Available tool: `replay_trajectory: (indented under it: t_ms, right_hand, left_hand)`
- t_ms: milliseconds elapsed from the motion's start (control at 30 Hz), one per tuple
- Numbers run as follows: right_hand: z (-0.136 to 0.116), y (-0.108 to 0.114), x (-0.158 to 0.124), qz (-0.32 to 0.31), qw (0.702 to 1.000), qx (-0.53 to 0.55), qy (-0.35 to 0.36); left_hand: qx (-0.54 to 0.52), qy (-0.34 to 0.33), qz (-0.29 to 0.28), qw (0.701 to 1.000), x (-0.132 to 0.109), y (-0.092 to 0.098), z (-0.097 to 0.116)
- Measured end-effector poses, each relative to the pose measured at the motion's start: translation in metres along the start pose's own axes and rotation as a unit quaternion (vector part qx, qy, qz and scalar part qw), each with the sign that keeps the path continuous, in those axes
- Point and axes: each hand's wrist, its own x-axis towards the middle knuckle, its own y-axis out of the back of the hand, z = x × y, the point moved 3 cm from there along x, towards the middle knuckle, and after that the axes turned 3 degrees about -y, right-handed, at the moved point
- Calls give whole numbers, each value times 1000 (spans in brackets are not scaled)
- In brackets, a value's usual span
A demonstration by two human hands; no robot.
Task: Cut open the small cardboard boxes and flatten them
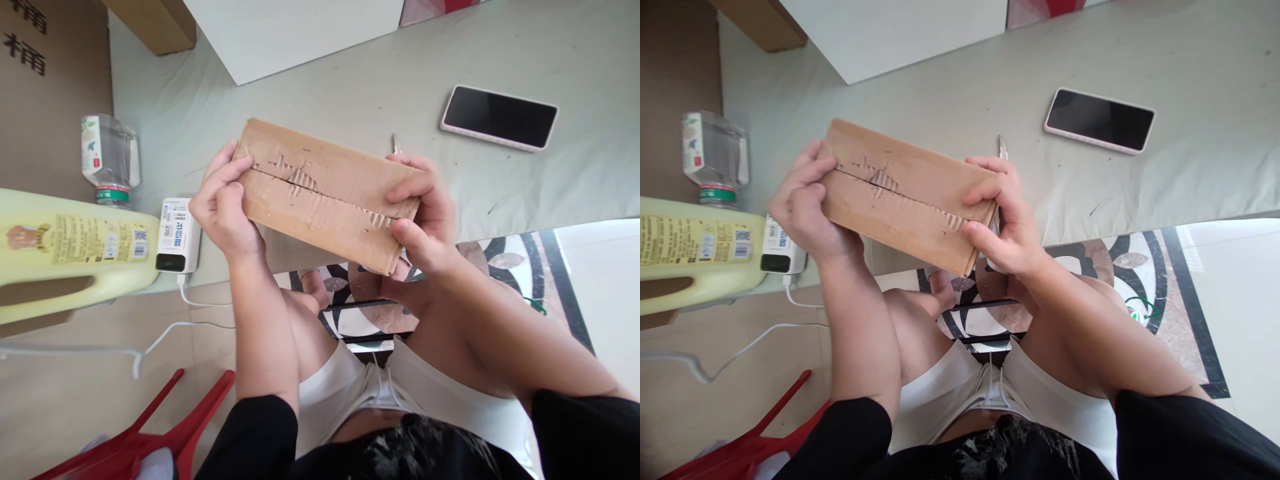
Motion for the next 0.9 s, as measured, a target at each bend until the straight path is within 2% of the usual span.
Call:
replay_trajectory:
  t_ms: [267, 567, 900]
  right_hand:
    - [-4, 0, 0, -1, 999, 50, 15]
    - [3, 1, 0, -24, 999, 35, 2]
    - [2, 3, 2, -30, 998, 45, 28]
  left_hand:
    - [0, 1, 1, 1000, 0, -1, 3]
    - [-9, -3, -4, 1000, -1, -3, 2]
    - [-7, -9, -9, 1000, 1, 0, -2]
